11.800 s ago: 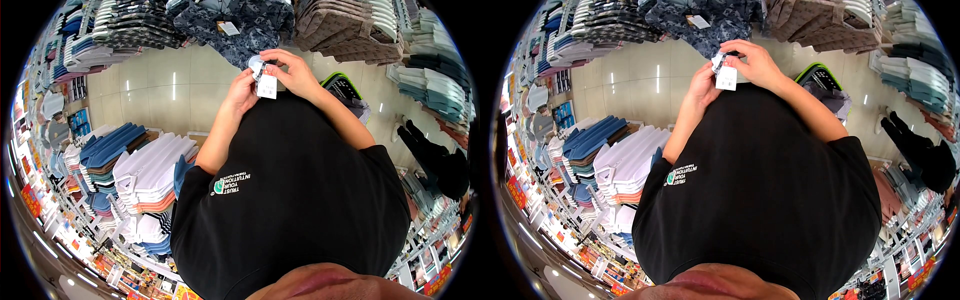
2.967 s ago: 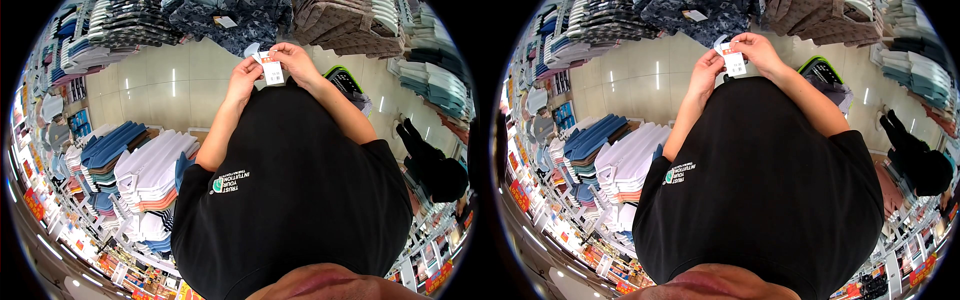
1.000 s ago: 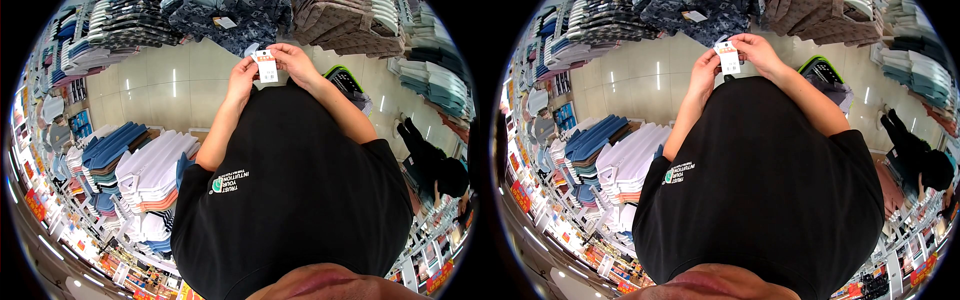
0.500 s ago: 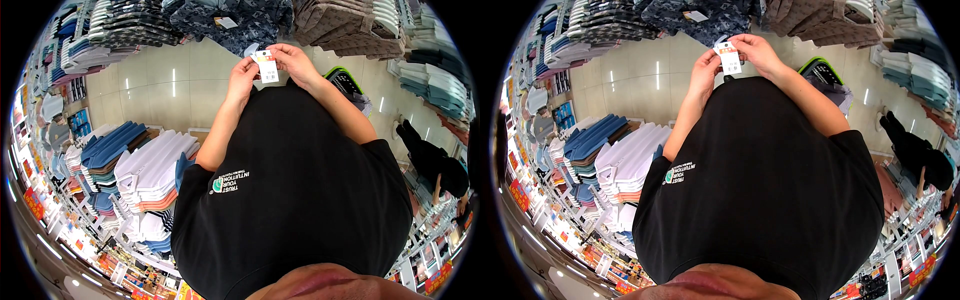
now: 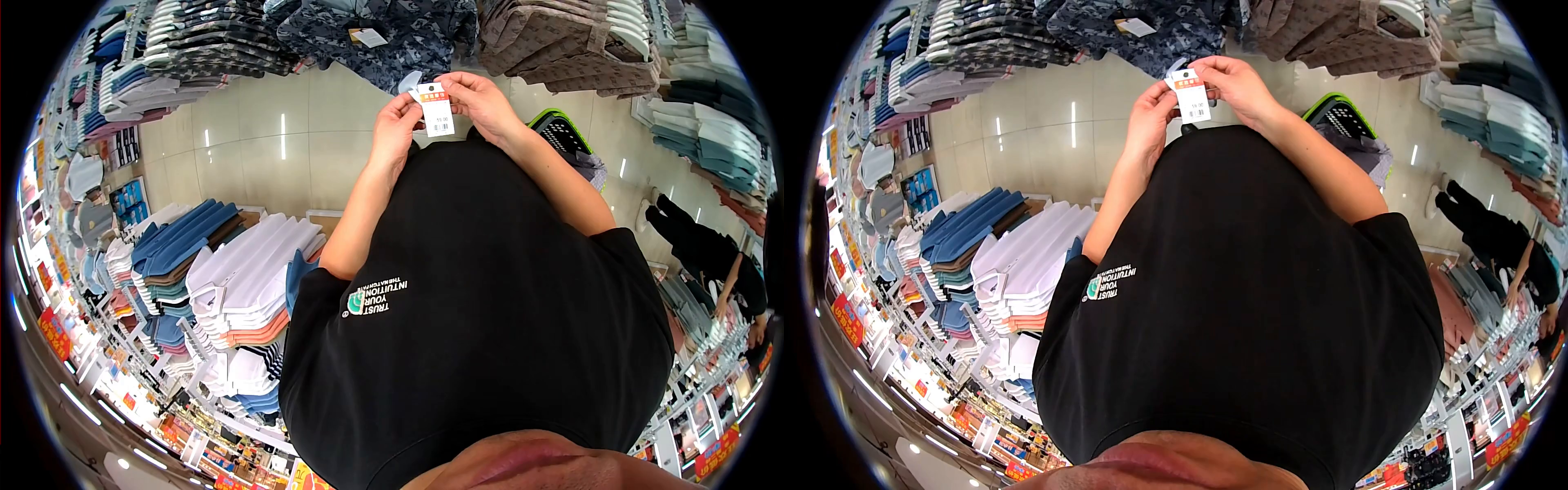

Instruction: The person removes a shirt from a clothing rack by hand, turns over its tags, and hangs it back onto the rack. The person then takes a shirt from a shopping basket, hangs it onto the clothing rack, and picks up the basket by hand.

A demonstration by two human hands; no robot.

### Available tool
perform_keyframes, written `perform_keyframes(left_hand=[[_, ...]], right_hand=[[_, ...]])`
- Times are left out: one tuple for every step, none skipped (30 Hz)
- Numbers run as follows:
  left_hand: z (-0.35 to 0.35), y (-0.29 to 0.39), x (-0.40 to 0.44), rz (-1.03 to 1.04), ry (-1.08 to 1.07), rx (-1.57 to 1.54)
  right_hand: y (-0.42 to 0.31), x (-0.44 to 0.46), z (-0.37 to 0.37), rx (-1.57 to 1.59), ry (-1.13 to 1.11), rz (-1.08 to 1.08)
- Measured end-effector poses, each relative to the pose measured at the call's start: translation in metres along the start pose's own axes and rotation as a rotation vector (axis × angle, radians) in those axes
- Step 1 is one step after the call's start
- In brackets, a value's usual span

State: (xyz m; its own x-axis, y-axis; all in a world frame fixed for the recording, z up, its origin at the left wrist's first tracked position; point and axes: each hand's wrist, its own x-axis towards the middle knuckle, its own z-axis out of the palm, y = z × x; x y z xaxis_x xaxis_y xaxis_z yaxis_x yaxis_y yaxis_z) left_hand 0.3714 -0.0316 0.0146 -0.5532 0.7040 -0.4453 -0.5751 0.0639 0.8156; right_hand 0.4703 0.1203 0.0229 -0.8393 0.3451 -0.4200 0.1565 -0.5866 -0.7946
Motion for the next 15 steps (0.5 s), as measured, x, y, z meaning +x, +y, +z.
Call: perform_keyframes(left_hand=[[-0.0001,-0.0004,0.0,0.004,-0.001,0.001],[-0.0002,-0.0009,0.0,0.004,-0.001,0.002],[0.0001,-0.0007,-0.0004,0.001,0.001,0.004],[0.0004,-0.0006,-0.0007,-0.003,0.002,0.006],[0.0009,-0.0005,-0.001,-0.002,0.002,0.007],[0.0017,-0.0001,-0.0013,0.003,0.006,0.007],[0.0024,0.0004,-0.0016,0.008,0.009,0.007],[0.0032,0.001,-0.0021,0.009,0.009,0.007],[0.004,0.0015,-0.0027,0.014,0.033,0.003],[0.0044,0.0018,-0.0031,0.019,0.057,-0.001],[0.004,0.0009,-0.0026,0.02,0.057,-0.001],[0.0035,0.0002,-0.0023,0.036,0.059,-0.002],[0.0031,-0.0006,-0.0022,0.051,0.061,-0.002],[0.0028,-0.0014,-0.0021,0.052,0.061,-0.002],[0.0039,-0.0008,-0.0025,0.06,0.063,-0.008]], right_hand=[[0.0001,-0.0003,-0.0002,0.0,0.0,-0.001],[0.0002,-0.0006,-0.0005,-0.002,-0.001,-0.005],[0.0002,-0.0009,-0.0006,-0.004,-0.003,-0.009],[0.0,-0.0013,-0.0004,-0.004,-0.003,-0.01],[-0.0007,-0.002,-0.0001,-0.016,0.002,-0.006],[-0.0012,-0.0025,-0.0001,-0.028,0.008,-0.002],[-0.0013,-0.0027,-0.0006,-0.028,0.008,-0.003],[-0.0011,-0.0029,-0.0012,-0.032,0.008,0.0],[-0.0007,-0.0031,-0.002,-0.036,0.008,0.003],[-0.0002,-0.0032,-0.0026,-0.036,0.007,0.002],[0.0003,-0.0032,-0.0031,-0.035,0.009,0.002],[0.0011,-0.0034,-0.0036,-0.033,0.01,0.003],[0.0018,-0.0037,-0.0041,-0.033,0.009,0.002],[0.0025,-0.0036,-0.0046,-0.035,0.0,0.004],[0.0032,-0.0036,-0.0052,-0.038,-0.01,0.005]])
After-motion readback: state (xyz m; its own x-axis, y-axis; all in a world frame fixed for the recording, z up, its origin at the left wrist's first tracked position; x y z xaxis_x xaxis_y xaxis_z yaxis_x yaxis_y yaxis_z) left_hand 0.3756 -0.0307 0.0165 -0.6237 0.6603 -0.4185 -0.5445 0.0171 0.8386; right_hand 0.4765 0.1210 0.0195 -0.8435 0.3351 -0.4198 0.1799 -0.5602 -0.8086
